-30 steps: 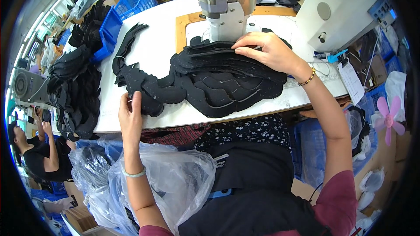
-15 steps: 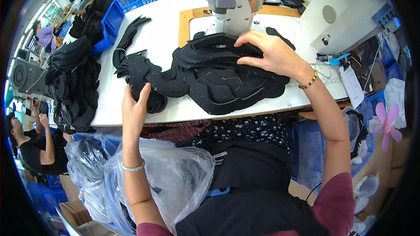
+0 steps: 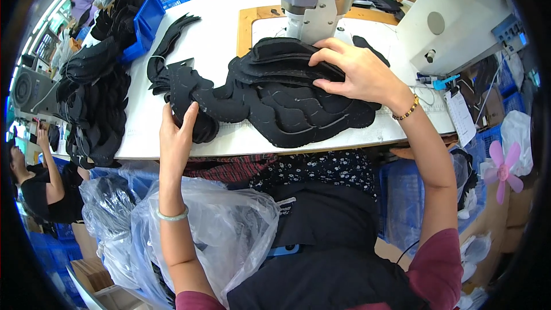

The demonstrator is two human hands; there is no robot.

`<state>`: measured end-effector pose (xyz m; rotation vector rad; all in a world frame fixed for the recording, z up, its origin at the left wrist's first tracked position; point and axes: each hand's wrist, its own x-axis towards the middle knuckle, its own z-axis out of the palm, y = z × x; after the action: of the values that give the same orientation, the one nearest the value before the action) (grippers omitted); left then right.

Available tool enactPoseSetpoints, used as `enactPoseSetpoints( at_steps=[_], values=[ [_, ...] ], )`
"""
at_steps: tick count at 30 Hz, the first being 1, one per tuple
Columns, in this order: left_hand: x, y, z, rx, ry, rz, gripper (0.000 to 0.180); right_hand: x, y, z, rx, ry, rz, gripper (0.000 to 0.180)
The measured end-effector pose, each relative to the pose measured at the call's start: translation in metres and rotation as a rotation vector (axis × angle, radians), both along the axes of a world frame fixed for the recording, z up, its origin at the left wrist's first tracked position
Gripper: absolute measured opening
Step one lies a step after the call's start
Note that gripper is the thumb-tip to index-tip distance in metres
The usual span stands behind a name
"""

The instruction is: The operator organizes and bundles black shoe upper components using elastic bands in a manufacturing facility.

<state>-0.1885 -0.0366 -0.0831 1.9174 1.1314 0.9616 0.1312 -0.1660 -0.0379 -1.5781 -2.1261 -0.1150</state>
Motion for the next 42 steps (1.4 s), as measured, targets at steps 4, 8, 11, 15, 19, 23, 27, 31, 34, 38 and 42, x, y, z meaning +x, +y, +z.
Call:
enactPoseSetpoints(
  at_steps=[4,8,11,15,19,23,27,31,34,38,42],
  values=[
    [0.001,-0.001,-0.001,0.013,-0.026,0.005,0.038,0.002,0.0,0.0,-0.011,0.002,0.006,0.023],
    [0.001,-0.002,0.002,-0.029,0.01,0.015,0.04,-0.002,0.002,-0.001,-0.008,0.03,-0.035,0.021],
    [0.002,-0.002,0.0,-0.028,0.014,0.03,0.041,0.001,0.002,-0.006,0.037,0.037,-0.026,0.019],
    [-0.001,0.0,-0.002,-0.016,0.027,0.037,0.041,0.003,-0.001,-0.005,0.018,-0.089,0.02,0.02],
    [0.001,0.0,-0.003,0.013,0.009,0.026,0.042,-0.003,-0.004,-0.002,0.036,-0.092,0.008,0.021],
    [-0.005,0.005,-0.009,0.005,0.017,0.042,0.041,-0.009,-0.004,0.003,-0.079,0.05,-0.057,0.016],
    [0.001,-0.006,-0.01,0.116,-0.066,0.172,0.04,-0.006,-0.004,-0.001,-0.05,0.088,-0.055,0.012],
    [0.008,-0.033,-0.015,0.942,0.043,0.2,0.028,0.001,-0.006,-0.012,0.071,-0.003,-0.01,0.012],
    [0.025,-0.063,-0.002,0.826,0.16,-0.461,0.047,-0.001,-0.004,-0.012,0.06,0.002,-0.002,0.012],
    [0.07,-0.073,0.007,0.701,0.259,-0.665,0.063,0.0,-0.005,-0.01,-0.009,0.049,-0.042,0.018],
    [0.087,-0.067,0.006,0.633,0.347,-0.691,0.056,0.002,-0.013,-0.015,0.031,0.02,-0.065,0.035]
  ],
)
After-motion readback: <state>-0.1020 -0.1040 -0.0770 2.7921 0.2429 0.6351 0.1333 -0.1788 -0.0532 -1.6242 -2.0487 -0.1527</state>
